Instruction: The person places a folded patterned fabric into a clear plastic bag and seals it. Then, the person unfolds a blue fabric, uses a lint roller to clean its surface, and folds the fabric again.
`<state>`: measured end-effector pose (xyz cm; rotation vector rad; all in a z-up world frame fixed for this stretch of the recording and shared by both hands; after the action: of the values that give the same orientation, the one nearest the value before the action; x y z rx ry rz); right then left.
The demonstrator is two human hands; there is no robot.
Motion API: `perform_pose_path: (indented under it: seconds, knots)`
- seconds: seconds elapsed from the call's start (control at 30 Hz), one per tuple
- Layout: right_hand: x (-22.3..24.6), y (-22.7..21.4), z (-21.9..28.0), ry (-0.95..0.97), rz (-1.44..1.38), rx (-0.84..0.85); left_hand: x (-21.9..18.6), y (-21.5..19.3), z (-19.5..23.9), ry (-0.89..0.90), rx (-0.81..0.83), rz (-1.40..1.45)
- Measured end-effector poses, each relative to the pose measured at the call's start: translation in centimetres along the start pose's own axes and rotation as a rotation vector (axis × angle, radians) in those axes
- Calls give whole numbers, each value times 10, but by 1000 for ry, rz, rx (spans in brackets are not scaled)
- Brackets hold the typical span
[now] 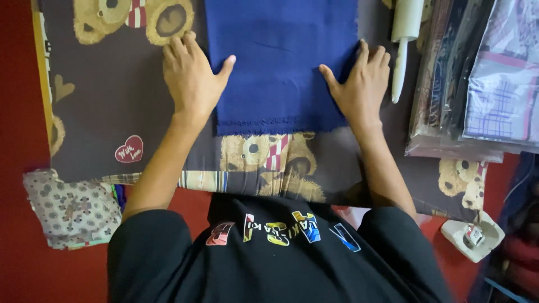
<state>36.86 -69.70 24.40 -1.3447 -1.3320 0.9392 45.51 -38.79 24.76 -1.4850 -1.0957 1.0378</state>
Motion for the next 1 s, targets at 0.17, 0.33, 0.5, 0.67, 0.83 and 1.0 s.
perform_pose_path:
  seconds: [0.17,0.33,0.5,0.67,0.83,1.0]
  knots:
    - [-11,14,11,28,-119,142,8,11,7,-46,318,313]
    - [0,9,9,41,-371,336,-3,-22,16,-63,434,867]
    - [7,-17,18,232,-772,487,-9,-42,32,52,527,1044]
    - [4,-23,43,209,-1015,396,3,-55,45,-29,535,1101]
    - [17,-45,69,211,-1069,389,18,-74,63,-1,397,1056]
    - [36,-40,89,233,-1319,419,42,-50,91,-96,433,1128]
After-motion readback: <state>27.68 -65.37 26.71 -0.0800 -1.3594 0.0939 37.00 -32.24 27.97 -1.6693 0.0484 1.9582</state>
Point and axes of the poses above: each hand's wrist, its own z-axis away from the middle knuckle, its own y-axis out of the palm, x = y × z, the point moved 7 cm from there along -z, towards the middle knuckle
